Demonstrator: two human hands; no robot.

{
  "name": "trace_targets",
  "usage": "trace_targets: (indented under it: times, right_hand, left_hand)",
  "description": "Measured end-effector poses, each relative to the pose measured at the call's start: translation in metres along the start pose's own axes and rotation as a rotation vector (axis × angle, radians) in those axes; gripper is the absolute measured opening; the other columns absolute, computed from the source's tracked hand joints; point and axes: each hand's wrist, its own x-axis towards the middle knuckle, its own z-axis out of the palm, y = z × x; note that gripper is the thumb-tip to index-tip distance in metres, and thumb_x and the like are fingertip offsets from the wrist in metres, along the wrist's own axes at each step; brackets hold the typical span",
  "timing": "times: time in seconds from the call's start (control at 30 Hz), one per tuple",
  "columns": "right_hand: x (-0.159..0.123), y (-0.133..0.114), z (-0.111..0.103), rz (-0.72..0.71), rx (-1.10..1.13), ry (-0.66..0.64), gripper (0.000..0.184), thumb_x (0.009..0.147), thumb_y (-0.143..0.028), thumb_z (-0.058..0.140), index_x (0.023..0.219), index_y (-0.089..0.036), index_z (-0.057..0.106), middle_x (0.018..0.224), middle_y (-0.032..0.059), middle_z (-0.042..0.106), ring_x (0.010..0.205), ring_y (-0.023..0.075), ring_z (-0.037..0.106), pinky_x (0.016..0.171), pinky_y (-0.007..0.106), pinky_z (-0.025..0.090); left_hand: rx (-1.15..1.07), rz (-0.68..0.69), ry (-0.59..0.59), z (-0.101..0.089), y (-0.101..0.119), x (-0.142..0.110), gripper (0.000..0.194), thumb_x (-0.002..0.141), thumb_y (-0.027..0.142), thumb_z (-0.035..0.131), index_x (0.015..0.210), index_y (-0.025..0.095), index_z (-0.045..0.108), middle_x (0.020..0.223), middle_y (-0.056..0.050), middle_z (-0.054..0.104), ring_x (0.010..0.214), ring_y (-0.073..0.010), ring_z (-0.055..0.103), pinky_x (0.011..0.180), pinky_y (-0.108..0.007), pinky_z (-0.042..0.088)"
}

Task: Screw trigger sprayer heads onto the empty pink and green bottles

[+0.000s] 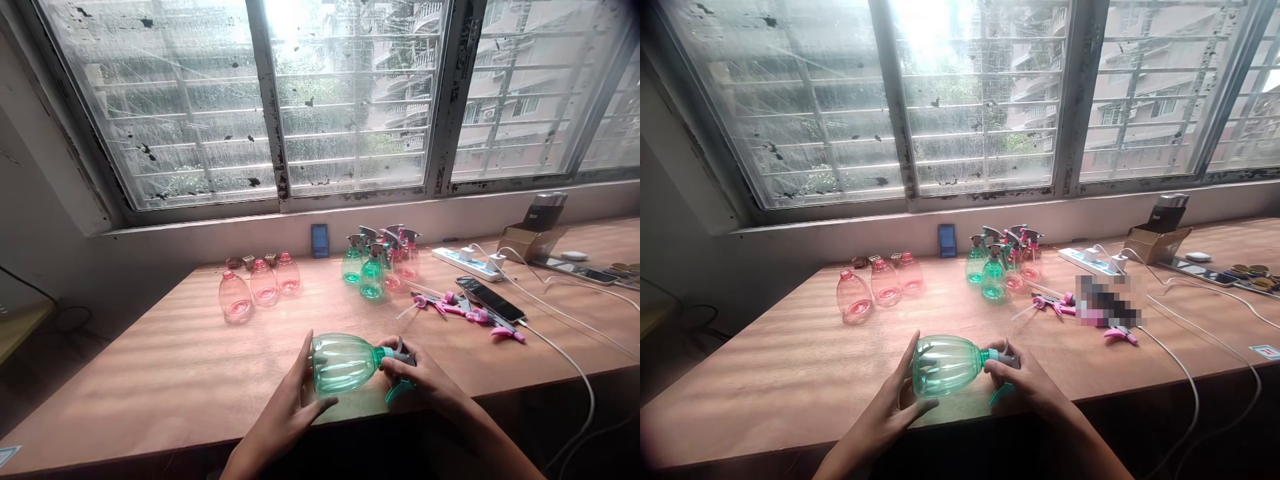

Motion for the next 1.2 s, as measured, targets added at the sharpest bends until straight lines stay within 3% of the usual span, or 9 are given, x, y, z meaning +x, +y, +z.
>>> trace_targets:
  times: [0.1,0.2,0.33,0.43,0.57,0.7,0.8,0.97,1.2]
  right_hand:
    - [-0.0006,0.001,0.0004,0.004,-0.006,0.0,0.043,0.081,-0.044,0.082,0.106,-0.016,0.062,0.067,-0.0041,0.059,0.064,0.0138,0.05,0.061,0.027,0.036]
    - [-0.0007,0.0003,0.0014,0.004,-0.012,-0.006,0.042,0.081,-0.044,0.082,0.105,-0.016,0.062,0.067,-0.0039,0.06,0.064,0.0141,0.051,0.061,0.027,0.036]
    - [0.0011,0.0001,0.0014,0.001,0.015,0.0,0.043,0.08,-0.045,0.082,0.105,-0.016,0.061,0.069,-0.0026,0.063,0.064,0.0149,0.053,0.062,0.029,0.039]
    - [0.0025,0.0008,0.0009,0.015,0.028,-0.01,0.044,0.08,-0.046,0.081,0.103,-0.016,0.061,0.071,-0.0006,0.067,0.064,0.0155,0.055,0.062,0.029,0.041]
    - [0.0014,-0.0005,0.0017,0.004,0.042,-0.007,0.041,0.08,-0.045,0.082,0.101,-0.017,0.061,0.073,-0.0007,0.067,0.064,0.0147,0.055,0.061,0.028,0.04]
    - [-0.0015,-0.0037,0.0034,0.017,0.014,0.022,0.042,0.079,-0.043,0.083,0.106,-0.017,0.062,0.069,-0.0036,0.063,0.065,0.0141,0.054,0.061,0.027,0.039]
    - [-0.0019,-0.0043,0.0038,0.011,0.028,0.019,0.043,0.079,-0.042,0.083,0.108,-0.017,0.062,0.069,-0.0039,0.063,0.065,0.014,0.055,0.062,0.027,0.04]
    - [-0.0006,-0.0053,0.0043,0.013,0.046,0.009,0.045,0.078,-0.046,0.083,0.106,-0.018,0.062,0.068,-0.0029,0.065,0.063,0.0144,0.056,0.06,0.027,0.041]
    - [-0.0008,-0.0066,0.0052,0.024,0.043,0.017,0.049,0.075,-0.049,0.084,0.104,-0.017,0.062,0.069,-0.001,0.068,0.063,0.017,0.06,0.061,0.03,0.046]
  left_hand:
    - [0.039,-0.036,0.017,-0.0008,0.0027,-0.0012,0.108,0.086,0.033,0.078,0.162,0.034,0.001,0.168,-0.009,0.026,0.15,-0.0349,0.033,0.124,-0.055,0.024]
    - [0.054,-0.075,0.045,-0.0025,0.0034,-0.002,0.099,0.087,0.041,0.076,0.162,0.03,0.012,0.167,-0.011,0.028,0.151,-0.0378,0.029,0.123,-0.056,0.026]
    - [0.059,-0.045,0.035,-0.003,0.001,-0.0021,0.1,0.086,0.037,0.078,0.162,0.034,0.012,0.165,-0.01,0.032,0.143,-0.0366,0.044,0.12,-0.054,0.033]
    - [0.062,0.011,-0.006,-0.0019,-0.001,-0.0024,0.092,0.096,0.034,0.067,0.162,0.037,0.003,0.163,-0.011,0.036,0.136,-0.0317,0.053,0.119,-0.052,0.035]
    - [0.082,0.023,-0.004,-0.0008,-0.0009,-0.0036,0.097,0.095,0.032,0.068,0.161,0.039,-0.003,0.166,-0.01,0.03,0.141,-0.0315,0.048,0.12,-0.051,0.033]
    - [0.104,-0.039,0.031,-0.0026,0.0008,-0.0045,0.098,0.088,0.035,0.077,0.161,0.04,0.011,0.169,-0.006,0.023,0.144,-0.0348,0.042,0.12,-0.051,0.034]
    - [0.104,-0.031,0.031,-0.0043,0.0007,-0.0039,0.095,0.087,0.033,0.078,0.159,0.041,0.018,0.167,-0.006,0.028,0.14,-0.034,0.046,0.118,-0.051,0.037]
    - [0.028,0.008,-0.009,-0.0031,-0.0017,-0.0029,0.091,0.092,0.028,0.072,0.16,0.041,0.013,0.164,-0.008,0.033,0.131,-0.03,0.056,0.115,-0.049,0.042]
    - [0.128,-0.015,0.051,-0.0025,0.0027,-0.0036,0.1,0.085,0.026,0.078,0.161,0.038,0.014,0.167,-0.006,0.029,0.147,-0.0328,0.035,0.122,-0.049,0.03]
